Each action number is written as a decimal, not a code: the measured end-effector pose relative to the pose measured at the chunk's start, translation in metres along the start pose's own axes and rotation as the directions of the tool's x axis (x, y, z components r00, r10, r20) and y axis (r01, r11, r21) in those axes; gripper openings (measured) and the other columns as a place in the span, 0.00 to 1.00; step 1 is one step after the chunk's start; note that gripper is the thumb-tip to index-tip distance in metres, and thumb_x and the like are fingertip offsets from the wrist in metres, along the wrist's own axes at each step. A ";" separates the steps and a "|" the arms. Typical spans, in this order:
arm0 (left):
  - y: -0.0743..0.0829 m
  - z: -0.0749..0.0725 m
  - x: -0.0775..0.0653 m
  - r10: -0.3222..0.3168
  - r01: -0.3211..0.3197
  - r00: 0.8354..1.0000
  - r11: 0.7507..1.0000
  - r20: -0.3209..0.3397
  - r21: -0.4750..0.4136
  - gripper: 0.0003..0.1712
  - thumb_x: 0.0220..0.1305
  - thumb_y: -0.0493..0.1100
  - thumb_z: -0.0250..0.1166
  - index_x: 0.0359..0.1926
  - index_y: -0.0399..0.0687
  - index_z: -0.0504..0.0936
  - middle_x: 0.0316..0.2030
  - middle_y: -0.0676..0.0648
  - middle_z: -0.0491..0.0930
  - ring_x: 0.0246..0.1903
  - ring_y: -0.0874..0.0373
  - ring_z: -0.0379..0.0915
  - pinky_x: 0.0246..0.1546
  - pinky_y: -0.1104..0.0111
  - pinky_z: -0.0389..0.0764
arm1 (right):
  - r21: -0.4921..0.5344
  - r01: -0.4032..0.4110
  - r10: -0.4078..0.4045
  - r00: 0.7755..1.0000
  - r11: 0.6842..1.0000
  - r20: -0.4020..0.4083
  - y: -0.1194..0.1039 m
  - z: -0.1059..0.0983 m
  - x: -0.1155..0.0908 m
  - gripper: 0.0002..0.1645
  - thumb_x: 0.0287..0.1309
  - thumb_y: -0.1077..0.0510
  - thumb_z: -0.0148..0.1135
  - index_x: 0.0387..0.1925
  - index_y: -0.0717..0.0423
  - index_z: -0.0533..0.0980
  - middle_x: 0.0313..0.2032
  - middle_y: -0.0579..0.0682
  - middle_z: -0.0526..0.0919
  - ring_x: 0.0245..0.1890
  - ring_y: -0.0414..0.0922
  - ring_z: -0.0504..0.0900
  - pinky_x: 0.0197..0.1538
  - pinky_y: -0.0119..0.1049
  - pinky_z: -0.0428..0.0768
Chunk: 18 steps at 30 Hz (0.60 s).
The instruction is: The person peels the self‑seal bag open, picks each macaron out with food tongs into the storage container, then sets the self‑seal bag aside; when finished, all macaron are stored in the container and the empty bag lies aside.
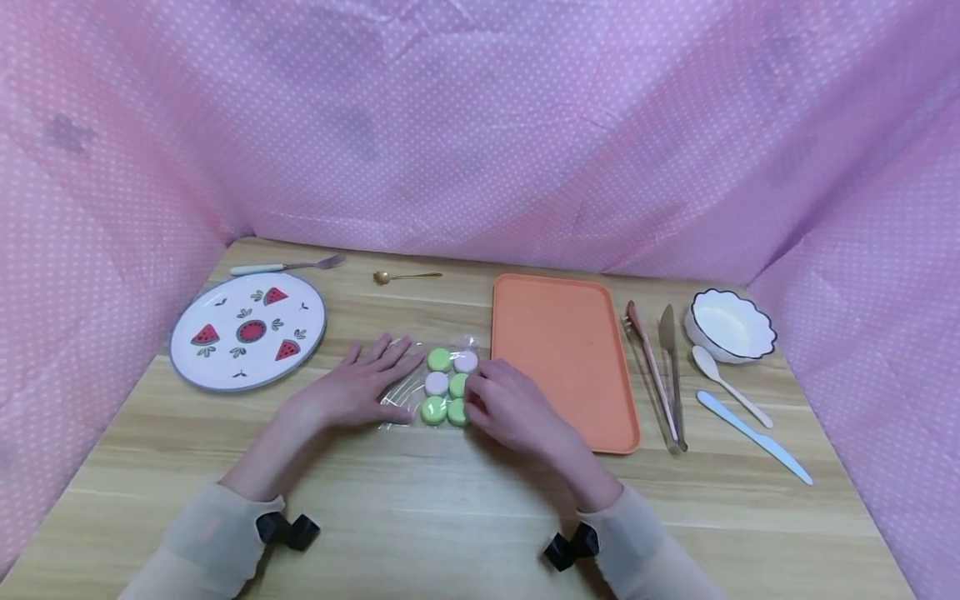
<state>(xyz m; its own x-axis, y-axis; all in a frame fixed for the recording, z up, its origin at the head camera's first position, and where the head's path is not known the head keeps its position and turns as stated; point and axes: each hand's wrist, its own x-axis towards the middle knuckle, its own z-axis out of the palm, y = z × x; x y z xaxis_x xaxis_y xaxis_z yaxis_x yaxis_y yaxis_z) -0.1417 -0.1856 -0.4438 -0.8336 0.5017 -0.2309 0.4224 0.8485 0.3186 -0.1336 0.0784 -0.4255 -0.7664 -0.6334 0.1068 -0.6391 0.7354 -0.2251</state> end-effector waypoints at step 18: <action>-0.002 0.001 0.001 0.018 -0.018 1.000 1.000 -0.002 0.009 0.52 0.54 0.73 0.57 0.73 0.66 0.43 0.76 0.50 0.36 0.74 0.41 0.30 0.67 0.38 0.39 | 0.106 -0.095 0.085 0.992 0.990 0.094 0.016 -0.006 -0.002 0.09 0.58 0.50 0.56 0.22 0.39 0.73 0.25 0.37 0.71 0.31 0.37 0.69 0.34 0.31 0.69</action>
<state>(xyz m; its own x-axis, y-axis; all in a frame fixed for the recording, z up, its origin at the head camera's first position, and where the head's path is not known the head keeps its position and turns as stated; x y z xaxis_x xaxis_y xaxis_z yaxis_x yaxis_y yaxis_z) -0.1430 -0.1862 -0.4458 -0.8265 0.5167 -0.2234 0.4406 0.8407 0.3147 -0.1426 0.0921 -0.4239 -0.8087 -0.5882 -0.0039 -0.5531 0.7627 -0.3351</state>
